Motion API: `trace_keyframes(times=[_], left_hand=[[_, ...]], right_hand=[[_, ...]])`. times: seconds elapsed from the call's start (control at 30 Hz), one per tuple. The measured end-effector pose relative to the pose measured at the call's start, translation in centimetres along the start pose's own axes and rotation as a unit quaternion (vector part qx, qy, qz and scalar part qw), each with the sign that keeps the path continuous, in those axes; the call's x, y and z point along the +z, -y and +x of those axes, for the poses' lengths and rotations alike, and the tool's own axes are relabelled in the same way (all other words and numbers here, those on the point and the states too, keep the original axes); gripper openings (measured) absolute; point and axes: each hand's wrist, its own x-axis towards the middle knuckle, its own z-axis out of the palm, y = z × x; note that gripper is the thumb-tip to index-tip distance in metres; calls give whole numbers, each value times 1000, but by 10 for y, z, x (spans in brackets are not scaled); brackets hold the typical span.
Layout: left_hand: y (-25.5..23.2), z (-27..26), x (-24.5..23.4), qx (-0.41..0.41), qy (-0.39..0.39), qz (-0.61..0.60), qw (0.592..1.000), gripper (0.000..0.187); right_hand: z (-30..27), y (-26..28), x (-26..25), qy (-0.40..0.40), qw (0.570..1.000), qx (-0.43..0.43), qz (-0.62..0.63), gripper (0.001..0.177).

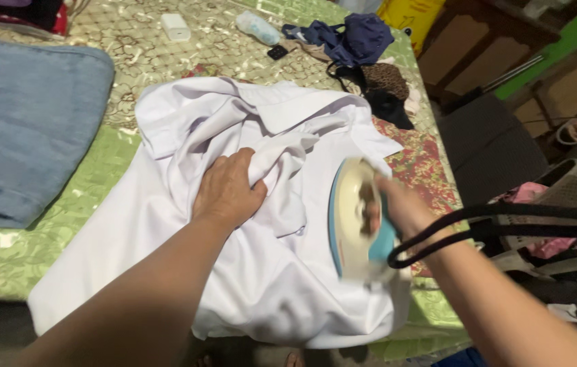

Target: The person irons a white shirt on a table using a handheld electric iron. They repeatedly smooth the fabric with one hand while moving the iron over the surface with the other, focusing on the front and sleeve areas.

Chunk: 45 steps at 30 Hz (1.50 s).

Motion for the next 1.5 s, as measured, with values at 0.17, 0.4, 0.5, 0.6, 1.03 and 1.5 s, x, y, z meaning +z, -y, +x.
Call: trace_keyframes(times=[0.17,0.4,0.5,0.6,1.03,1.5], left_hand=[[3,-1,2,20,-22,-8,1000,51],[1,-1,1,-8,-6,-3,1000,53],[2,0,3,12,-16,-3,1000,51],[5,0,5,16,-17,-4,1000,51],[2,0,3,2,-14,3,1000,53],[3,-1,4,22,-23,8,999,53]], right_hand=[[78,50,12,-24,997,-78,-7,34],[84,52,40,-20,995,-28,93,30],[34,18,48,33,998,-16,47,39],[13,6,50,57,997,-10,49,36],[42,26,50,62,997,-35,-5,39],[74,46,51,36,999,-32,3,42]])
